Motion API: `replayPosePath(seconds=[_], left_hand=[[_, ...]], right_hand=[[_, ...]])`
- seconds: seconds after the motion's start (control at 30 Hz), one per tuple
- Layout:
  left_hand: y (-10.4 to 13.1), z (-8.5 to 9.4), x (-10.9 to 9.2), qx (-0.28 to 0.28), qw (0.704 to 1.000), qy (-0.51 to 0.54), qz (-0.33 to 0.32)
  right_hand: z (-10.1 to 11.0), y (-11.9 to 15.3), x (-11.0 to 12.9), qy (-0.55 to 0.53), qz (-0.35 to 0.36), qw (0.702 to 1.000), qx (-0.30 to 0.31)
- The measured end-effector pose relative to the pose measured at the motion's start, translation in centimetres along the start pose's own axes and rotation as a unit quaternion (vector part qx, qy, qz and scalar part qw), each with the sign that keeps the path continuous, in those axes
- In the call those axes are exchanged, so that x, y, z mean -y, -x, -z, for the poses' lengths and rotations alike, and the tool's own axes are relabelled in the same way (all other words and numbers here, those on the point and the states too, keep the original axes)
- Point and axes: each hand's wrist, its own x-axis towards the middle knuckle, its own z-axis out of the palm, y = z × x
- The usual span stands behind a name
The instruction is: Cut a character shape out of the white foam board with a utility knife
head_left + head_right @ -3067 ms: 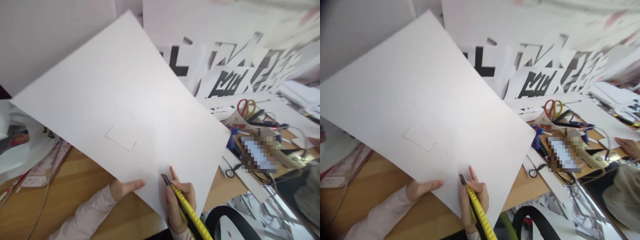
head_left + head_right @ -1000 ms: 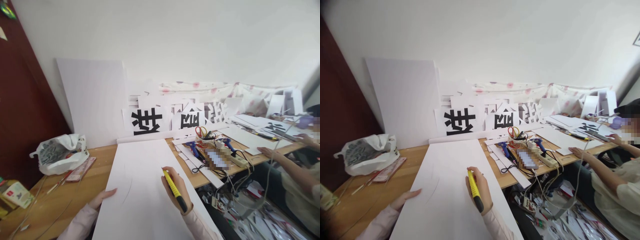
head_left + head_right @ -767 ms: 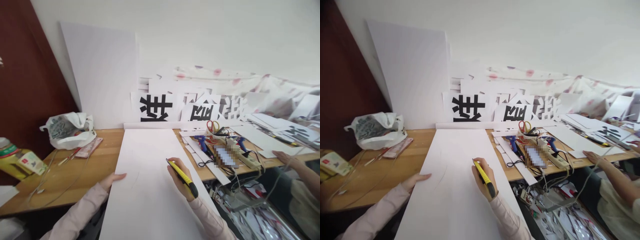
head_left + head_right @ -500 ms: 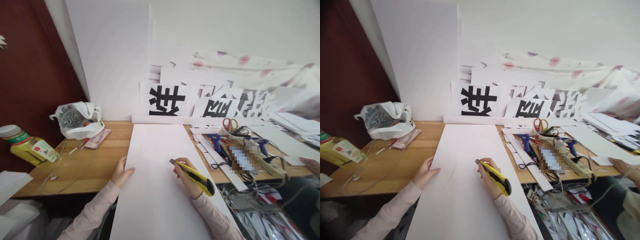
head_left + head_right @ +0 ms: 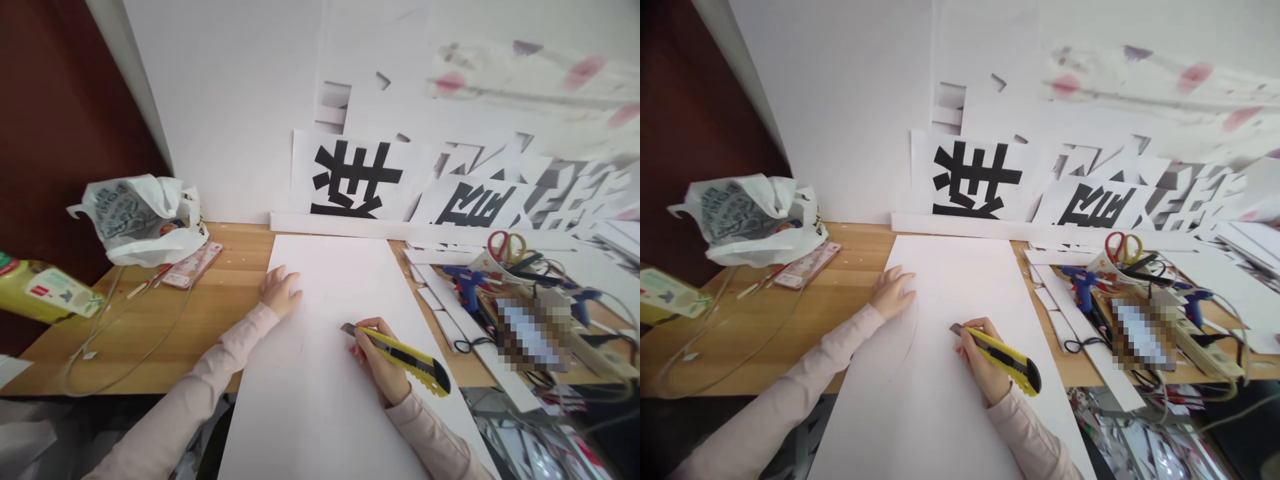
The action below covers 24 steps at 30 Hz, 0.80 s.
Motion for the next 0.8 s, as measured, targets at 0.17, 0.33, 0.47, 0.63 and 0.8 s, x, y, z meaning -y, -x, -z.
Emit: replayPosePath(seconds=[0.17, 0.33, 0.47, 0.63, 0.8], left_hand=[[-3.3, -2.5, -3.8, 0.011, 0.997, -0.032, -0.071], [-4.2, -4.2, -4.0, 0.035, 0.978, -0.037, -0.204], [-4.6, -4.3, -3.3, 0.046, 0.969, -0.034, -0.240], [-4.9, -4.1, -3.4, 0.051, 0.967, -0.032, -0.248], [-4.9, -4.3, -3.2, 0.042, 0.968, -0.024, -0.246]], right_hand=[[-1.8, -0.5, 0.3, -0.038, 0.010, 0.999, -0.019], [-4.1, -1.0, 0.6, 0.013, 0.004, 1.000, -0.025], [-4.6, -1.1, 0.9, 0.077, 0.005, 0.996, -0.039], [-4.4, -1.1, 1.1, 0.155, 0.091, 0.981, -0.079], [-4.3, -1.3, 1.2, 0.152, 0.095, 0.981, -0.074]])
